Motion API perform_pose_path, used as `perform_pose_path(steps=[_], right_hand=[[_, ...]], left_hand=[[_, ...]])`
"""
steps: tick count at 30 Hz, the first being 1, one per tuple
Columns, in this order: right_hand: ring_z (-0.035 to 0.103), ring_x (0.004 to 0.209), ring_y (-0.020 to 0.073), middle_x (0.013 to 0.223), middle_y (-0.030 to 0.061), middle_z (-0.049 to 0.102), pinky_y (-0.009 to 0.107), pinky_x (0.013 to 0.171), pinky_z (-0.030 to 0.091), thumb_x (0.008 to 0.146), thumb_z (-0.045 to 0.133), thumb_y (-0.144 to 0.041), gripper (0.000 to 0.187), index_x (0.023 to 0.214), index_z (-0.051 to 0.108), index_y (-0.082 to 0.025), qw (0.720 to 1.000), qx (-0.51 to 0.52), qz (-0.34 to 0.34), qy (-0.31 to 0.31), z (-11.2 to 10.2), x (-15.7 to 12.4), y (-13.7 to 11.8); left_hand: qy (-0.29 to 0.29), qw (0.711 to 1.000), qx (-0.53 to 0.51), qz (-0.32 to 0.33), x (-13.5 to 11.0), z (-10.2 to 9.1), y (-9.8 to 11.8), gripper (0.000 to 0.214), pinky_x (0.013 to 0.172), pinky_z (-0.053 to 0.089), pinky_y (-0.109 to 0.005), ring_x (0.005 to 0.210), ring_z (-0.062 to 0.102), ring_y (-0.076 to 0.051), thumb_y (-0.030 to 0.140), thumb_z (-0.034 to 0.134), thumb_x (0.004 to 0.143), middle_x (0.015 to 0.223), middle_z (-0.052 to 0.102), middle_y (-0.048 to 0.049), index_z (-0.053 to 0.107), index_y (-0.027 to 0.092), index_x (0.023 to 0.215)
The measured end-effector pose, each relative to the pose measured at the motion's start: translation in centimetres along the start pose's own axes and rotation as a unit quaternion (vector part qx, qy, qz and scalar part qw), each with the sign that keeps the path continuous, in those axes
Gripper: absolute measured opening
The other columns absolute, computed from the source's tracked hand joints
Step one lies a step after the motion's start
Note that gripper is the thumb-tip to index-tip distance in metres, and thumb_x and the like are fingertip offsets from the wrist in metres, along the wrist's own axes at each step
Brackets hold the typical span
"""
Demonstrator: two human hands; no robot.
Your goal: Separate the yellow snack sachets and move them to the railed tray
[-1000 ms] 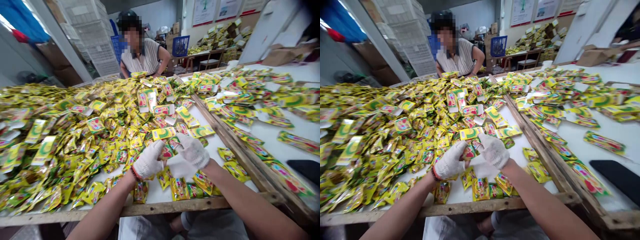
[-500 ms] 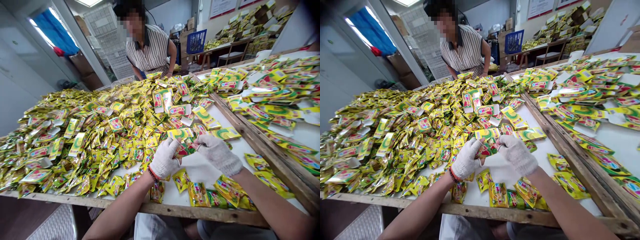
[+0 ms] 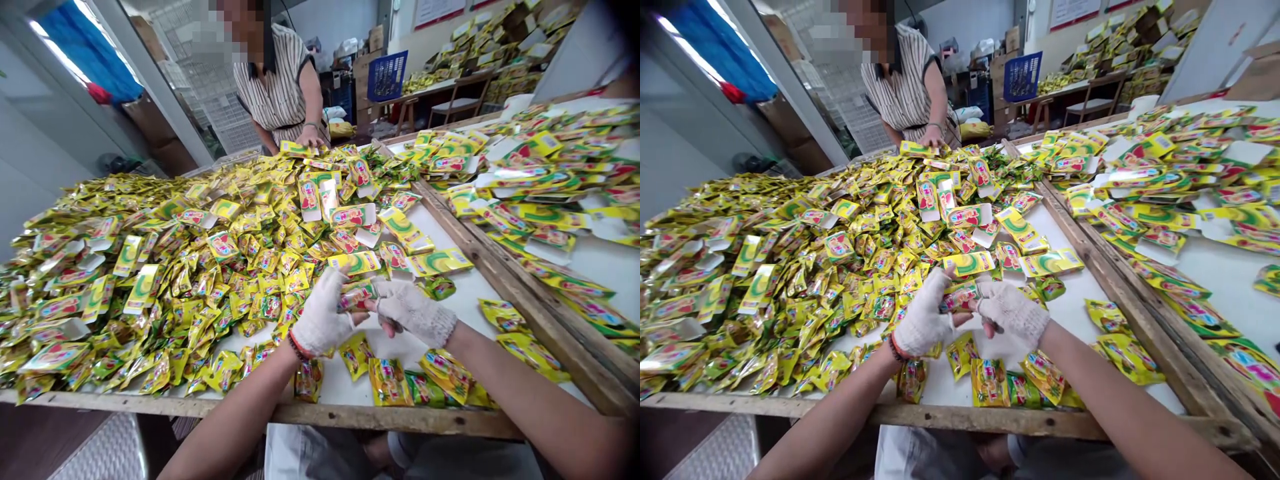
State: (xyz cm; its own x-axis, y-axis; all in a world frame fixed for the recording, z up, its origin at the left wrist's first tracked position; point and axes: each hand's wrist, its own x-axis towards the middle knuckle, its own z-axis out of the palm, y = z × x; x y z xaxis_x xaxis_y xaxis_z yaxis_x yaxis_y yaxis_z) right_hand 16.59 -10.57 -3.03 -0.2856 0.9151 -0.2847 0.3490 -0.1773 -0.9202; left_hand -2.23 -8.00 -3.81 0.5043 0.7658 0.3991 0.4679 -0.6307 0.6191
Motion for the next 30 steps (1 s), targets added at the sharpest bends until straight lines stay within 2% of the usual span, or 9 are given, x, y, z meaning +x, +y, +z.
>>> perform_pose_path(steps=[4, 8, 11, 14, 17, 19, 22, 24, 30], right_hand=[[0.039, 0.036, 0.0078, 0.043, -0.0033, 0.054, 0.019, 0.039, 0.029, 0.08, 0.054, -0.039, 0.022, 0.071, 0.046, -0.02, 0.998, 0.021, -0.022, 0.052, -0.5, 0.1, -0.3], [0.042, 0.042, 0.0077, 0.045, -0.0041, 0.05, 0.02, 0.043, 0.031, 0.079, 0.057, -0.038, 0.025, 0.063, 0.049, -0.02, 0.985, -0.071, -0.082, 0.131, -1.2, 0.4, -0.1], [0.04, 0.044, 0.0084, 0.046, -0.005, 0.047, 0.022, 0.045, 0.032, 0.073, 0.064, -0.037, 0.024, 0.061, 0.053, -0.02, 0.974, -0.067, -0.137, 0.166, -2.2, 0.5, 0.2], [0.046, 0.051, 0.0115, 0.058, -0.0034, 0.055, 0.025, 0.05, 0.039, 0.072, 0.063, -0.041, 0.019, 0.07, 0.056, -0.023, 0.936, 0.126, -0.191, 0.267, -4.8, -0.1, 0.0], [0.055, 0.073, 0.0135, 0.085, -0.001, 0.063, 0.028, 0.065, 0.047, 0.078, 0.057, -0.045, 0.017, 0.078, 0.055, -0.028, 0.84, 0.313, -0.273, 0.35, -8.1, -1.4, -0.2], [0.056, 0.073, 0.0144, 0.09, 0.0012, 0.064, 0.03, 0.067, 0.047, 0.08, 0.054, -0.048, 0.021, 0.076, 0.054, -0.027, 0.838, 0.32, -0.266, 0.354, -9.5, -2.1, -0.2], [0.052, 0.06, 0.0151, 0.078, 0.0038, 0.062, 0.03, 0.056, 0.043, 0.079, 0.054, -0.045, 0.023, 0.072, 0.052, -0.024, 0.927, 0.111, -0.144, 0.328, -10.0, -2.1, 0.6], [0.051, 0.057, 0.0154, 0.067, 0.004, 0.058, 0.029, 0.053, 0.038, 0.075, 0.06, -0.037, 0.019, 0.067, 0.054, -0.021, 0.951, -0.082, -0.059, 0.294, -9.8, -1.6, 1.5], [0.055, 0.059, 0.0198, 0.061, 0.0087, 0.057, 0.03, 0.053, 0.03, 0.071, 0.067, -0.029, 0.02, 0.06, 0.054, -0.019, 0.885, -0.425, 0.102, 0.163, -8.1, -0.2, 3.1]], left_hand=[[-0.027, 0.963, -0.209, -0.165, 0.7, -0.8, 0.1, 0.057, 0.082, 0.052, -0.034, 0.1, 0.06, -0.023, 0.042, 0.068, 0.078, 0.113, 0.06, -0.0108, 0.05, 0.017, 0.126], [-0.07, 0.917, -0.323, -0.222, 0.9, -0.8, 0.2, 0.047, 0.066, 0.052, -0.026, 0.082, 0.063, -0.017, 0.046, 0.068, 0.077, 0.102, 0.065, -0.008, 0.057, 0.016, 0.112], [-0.016, 0.929, -0.312, -0.198, 0.9, -0.7, 0.1, 0.052, 0.067, 0.051, -0.024, 0.084, 0.061, -0.016, 0.045, 0.07, 0.075, 0.108, 0.062, -0.0084, 0.053, 0.017, 0.116], [-0.013, 0.947, -0.273, -0.167, 0.7, -1.1, -0.2, 0.049, 0.062, 0.047, -0.023, 0.077, 0.057, -0.013, 0.047, 0.063, 0.08, 0.103, 0.059, -0.0069, 0.049, 0.017, 0.118], [-0.172, 0.971, -0.146, -0.077, 0.3, -1.4, -0.1, 0.036, 0.069, 0.047, -0.028, 0.076, 0.055, -0.015, 0.039, 0.065, 0.079, 0.095, 0.059, -0.0051, 0.057, 0.017, 0.107], [-0.283, 0.957, -0.039, 0.038, -0.2, -1.2, 0.2, 0.037, 0.083, 0.046, -0.034, 0.092, 0.055, -0.021, 0.031, 0.072, 0.071, 0.104, 0.059, -0.0066, 0.061, 0.02, 0.104], [-0.33, 0.931, 0.081, 0.129, -0.7, -0.8, 0.8, 0.034, 0.096, 0.039, -0.041, 0.112, 0.048, -0.028, 0.021, 0.072, 0.065, 0.117, 0.055, -0.0085, 0.062, 0.021, 0.097], [-0.312, 0.939, 0.109, 0.093, -0.8, -0.7, 0.9, 0.028, 0.092, 0.041, -0.039, 0.106, 0.051, -0.026, 0.017, 0.068, 0.066, 0.111, 0.057, -0.0079, 0.06, 0.02, 0.093], [-0.124, 0.974, -0.071, -0.177, 0.1, -1.1, -0.2, 0.042, 0.072, 0.046, -0.027, 0.08, 0.057, -0.016, 0.027, 0.074, 0.068, 0.091, 0.062, -0.0009, 0.057, 0.021, 0.106]])
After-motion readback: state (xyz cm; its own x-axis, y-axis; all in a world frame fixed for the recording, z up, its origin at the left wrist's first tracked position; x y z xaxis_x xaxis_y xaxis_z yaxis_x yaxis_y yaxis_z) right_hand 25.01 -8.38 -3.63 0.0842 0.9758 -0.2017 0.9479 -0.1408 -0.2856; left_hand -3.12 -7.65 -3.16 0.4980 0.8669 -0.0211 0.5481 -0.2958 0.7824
